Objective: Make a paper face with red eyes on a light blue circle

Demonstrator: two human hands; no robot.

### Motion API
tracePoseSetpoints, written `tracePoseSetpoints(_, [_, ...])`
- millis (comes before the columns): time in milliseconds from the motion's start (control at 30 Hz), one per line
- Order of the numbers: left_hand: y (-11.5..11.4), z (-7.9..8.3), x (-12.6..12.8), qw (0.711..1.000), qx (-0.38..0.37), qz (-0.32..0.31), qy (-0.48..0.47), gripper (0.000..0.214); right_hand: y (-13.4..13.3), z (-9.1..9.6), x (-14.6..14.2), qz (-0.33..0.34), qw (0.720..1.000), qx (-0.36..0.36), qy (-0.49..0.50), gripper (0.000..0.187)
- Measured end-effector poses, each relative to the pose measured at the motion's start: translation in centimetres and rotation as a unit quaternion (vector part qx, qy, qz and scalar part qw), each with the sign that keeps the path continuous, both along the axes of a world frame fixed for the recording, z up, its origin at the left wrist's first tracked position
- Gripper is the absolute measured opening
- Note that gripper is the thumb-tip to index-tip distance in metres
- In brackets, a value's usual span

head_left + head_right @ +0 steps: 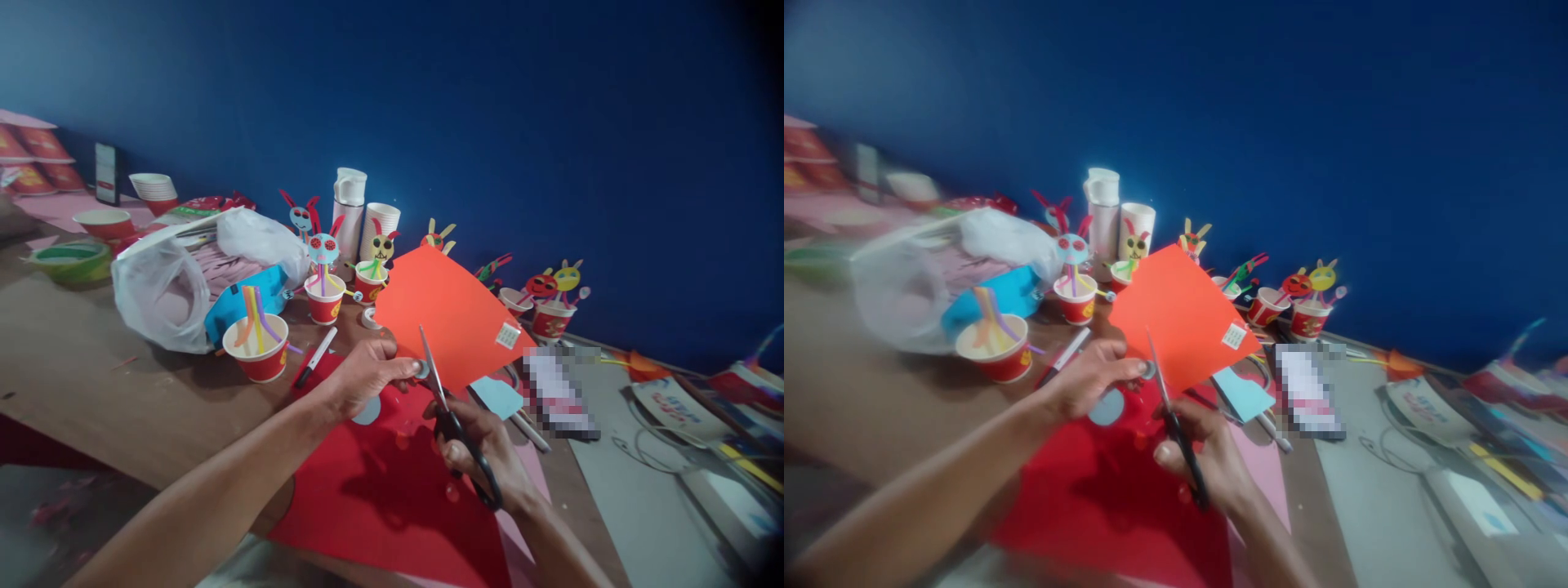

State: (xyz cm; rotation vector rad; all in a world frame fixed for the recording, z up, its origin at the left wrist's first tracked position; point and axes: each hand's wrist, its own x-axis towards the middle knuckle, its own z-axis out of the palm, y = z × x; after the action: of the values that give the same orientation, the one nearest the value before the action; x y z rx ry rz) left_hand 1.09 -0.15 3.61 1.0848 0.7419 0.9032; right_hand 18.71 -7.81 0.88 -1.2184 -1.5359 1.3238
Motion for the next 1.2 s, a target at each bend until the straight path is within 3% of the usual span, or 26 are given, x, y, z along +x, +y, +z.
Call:
tracePoseSetpoints(533, [0.3, 0.1, -0.4, 1.0, 0.006, -0.022, 0.019, 0.018, 0.3, -0.2, 1.0, 0.03, 1.0, -0.003, -0.006, 0.039])
tracePoseSetpoints(933, [0.7, 0.3, -0.8, 0.996, 0.009, -0.075, 0.038, 0.009, 0.7, 0.7, 2.1, 0.058, 0.994, 0.023, -0.087, 0.031])
tracePoseSetpoints(1200, [0.8, 0.4, -0.9, 0.993, -0.001, -0.088, 0.073, 0.008, 0.9, 1.5, 2.1, 0.061, 0.991, 0.025, -0.12, 0.037])
